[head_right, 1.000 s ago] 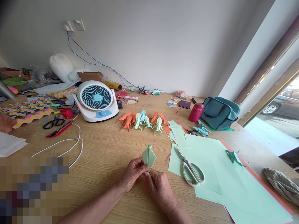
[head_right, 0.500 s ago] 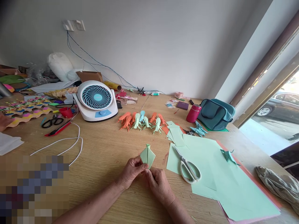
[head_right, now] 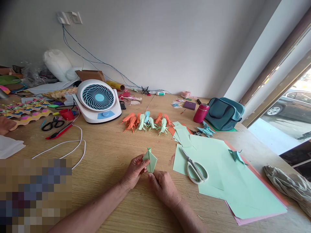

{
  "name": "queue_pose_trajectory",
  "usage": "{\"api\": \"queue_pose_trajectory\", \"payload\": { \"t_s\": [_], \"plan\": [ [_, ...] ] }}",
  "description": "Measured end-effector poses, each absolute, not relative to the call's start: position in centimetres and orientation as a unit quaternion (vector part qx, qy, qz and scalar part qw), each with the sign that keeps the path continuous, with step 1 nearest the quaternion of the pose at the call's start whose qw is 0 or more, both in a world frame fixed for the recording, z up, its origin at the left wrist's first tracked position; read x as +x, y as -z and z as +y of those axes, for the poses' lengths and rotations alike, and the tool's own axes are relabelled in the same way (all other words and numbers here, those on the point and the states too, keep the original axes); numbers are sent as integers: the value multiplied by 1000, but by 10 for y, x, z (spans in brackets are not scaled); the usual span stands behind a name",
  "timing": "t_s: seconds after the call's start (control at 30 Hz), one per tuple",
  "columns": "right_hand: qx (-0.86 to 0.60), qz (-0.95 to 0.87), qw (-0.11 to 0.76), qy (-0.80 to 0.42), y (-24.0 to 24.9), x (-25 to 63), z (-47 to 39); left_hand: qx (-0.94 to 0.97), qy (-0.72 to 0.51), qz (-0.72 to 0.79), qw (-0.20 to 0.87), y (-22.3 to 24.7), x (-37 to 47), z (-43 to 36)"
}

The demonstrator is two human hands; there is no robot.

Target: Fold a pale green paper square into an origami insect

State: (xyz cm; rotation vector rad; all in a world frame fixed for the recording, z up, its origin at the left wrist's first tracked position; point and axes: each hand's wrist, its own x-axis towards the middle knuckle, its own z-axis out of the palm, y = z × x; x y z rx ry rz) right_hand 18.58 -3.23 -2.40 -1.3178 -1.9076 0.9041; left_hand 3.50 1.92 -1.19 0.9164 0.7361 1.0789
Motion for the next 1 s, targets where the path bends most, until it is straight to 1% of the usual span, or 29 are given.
{"api": "queue_pose_trajectory", "payload": {
  "t_s": [0.3,0.5,0.7,1.0],
  "plan": [
    [-502,-761,292,-287,23,186,-34,440,-478,351,675,11,34,18],
    [-487,-770,288,-295,23,187,-34,450,-468,347,677,12,33,18],
    [-467,-792,282,-274,22,187,-35,455,-487,331,668,13,32,19],
    [-499,-723,318,-356,25,188,-32,490,-486,320,649,11,32,18]
  ]
}}
